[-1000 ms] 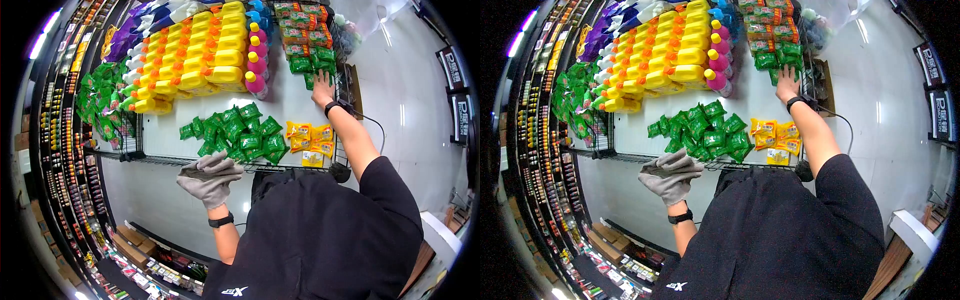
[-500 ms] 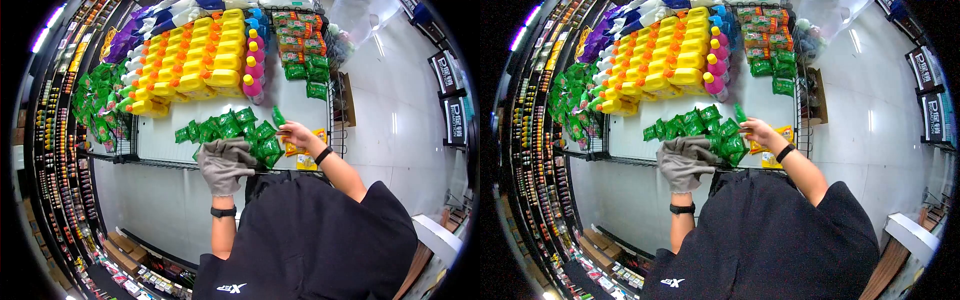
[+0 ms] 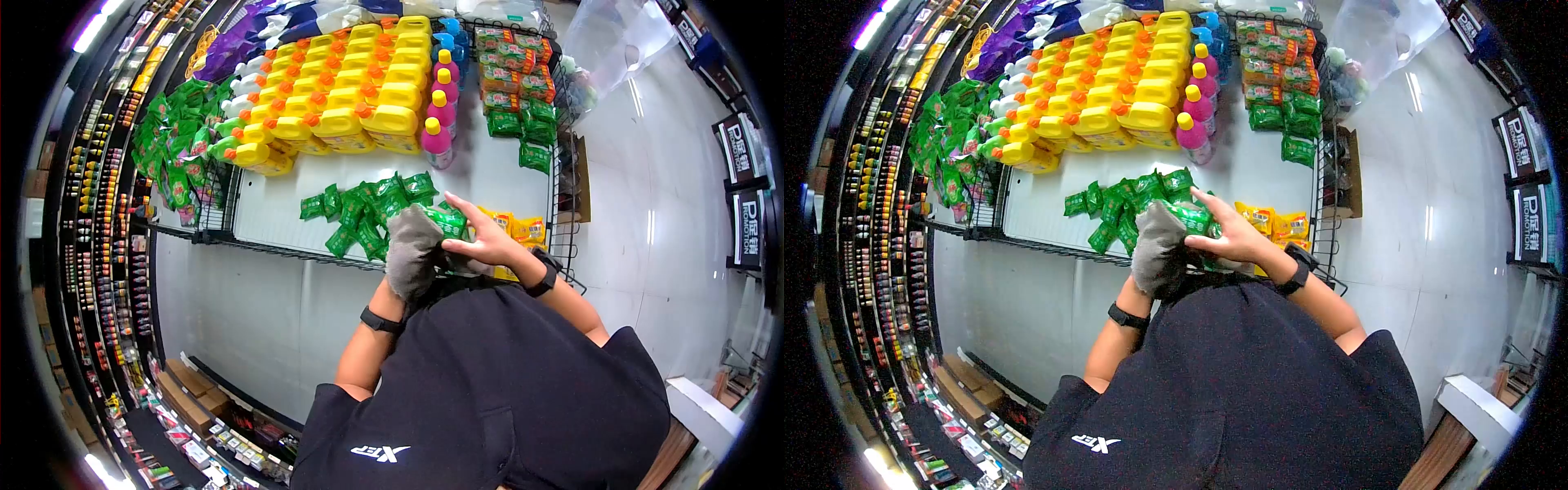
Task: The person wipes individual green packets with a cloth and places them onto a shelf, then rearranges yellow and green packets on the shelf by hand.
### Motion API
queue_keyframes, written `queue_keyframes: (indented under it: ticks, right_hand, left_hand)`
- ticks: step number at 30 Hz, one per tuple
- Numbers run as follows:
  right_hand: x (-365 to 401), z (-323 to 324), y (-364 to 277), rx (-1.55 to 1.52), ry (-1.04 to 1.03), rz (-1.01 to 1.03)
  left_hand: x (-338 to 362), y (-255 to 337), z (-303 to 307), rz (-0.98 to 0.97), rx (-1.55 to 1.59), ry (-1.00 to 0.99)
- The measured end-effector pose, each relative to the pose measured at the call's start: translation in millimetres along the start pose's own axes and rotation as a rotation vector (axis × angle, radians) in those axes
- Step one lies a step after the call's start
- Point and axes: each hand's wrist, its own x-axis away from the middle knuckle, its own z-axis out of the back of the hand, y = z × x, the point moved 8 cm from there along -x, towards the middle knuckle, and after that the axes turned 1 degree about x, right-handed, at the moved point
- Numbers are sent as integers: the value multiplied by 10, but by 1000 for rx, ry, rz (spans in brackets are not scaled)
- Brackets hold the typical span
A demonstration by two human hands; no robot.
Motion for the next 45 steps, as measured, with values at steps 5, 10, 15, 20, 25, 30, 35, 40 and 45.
queue_keyframes:
  ticks: [5,10,15,20,25,30,35,40,45]
  right_hand:
    - [210,-89,198,-133,-62,-255]
    - [213,19,-149,156,-127,-116]
    - [159,-74,-120,-78,-208,-121]
    - [184,-208,190,-649,-116,-403]
    - [61,-417,787,-952,-176,-396]
    - [-95,-296,1108,-1065,-413,-435]
    - [-315,155,2457,-778,156,-739]
    - [-657,225,3201,-357,228,-860]
    - [-627,452,2622,407,650,-946]
  left_hand:
    - [24,115,68,-591,-1065,-50]
    - [-4,-78,-31,-665,-1325,-92]
    - [-13,-118,71,-411,-730,-8]
    - [112,366,-255,-610,-1765,212]
    - [175,267,-58,-747,-1348,38]
    - [378,432,-201,-996,-1368,37]
    - [380,419,-372,-341,-283,-450]
    - [718,636,-300,-609,-988,82]
    - [745,499,108,-639,-1496,249]
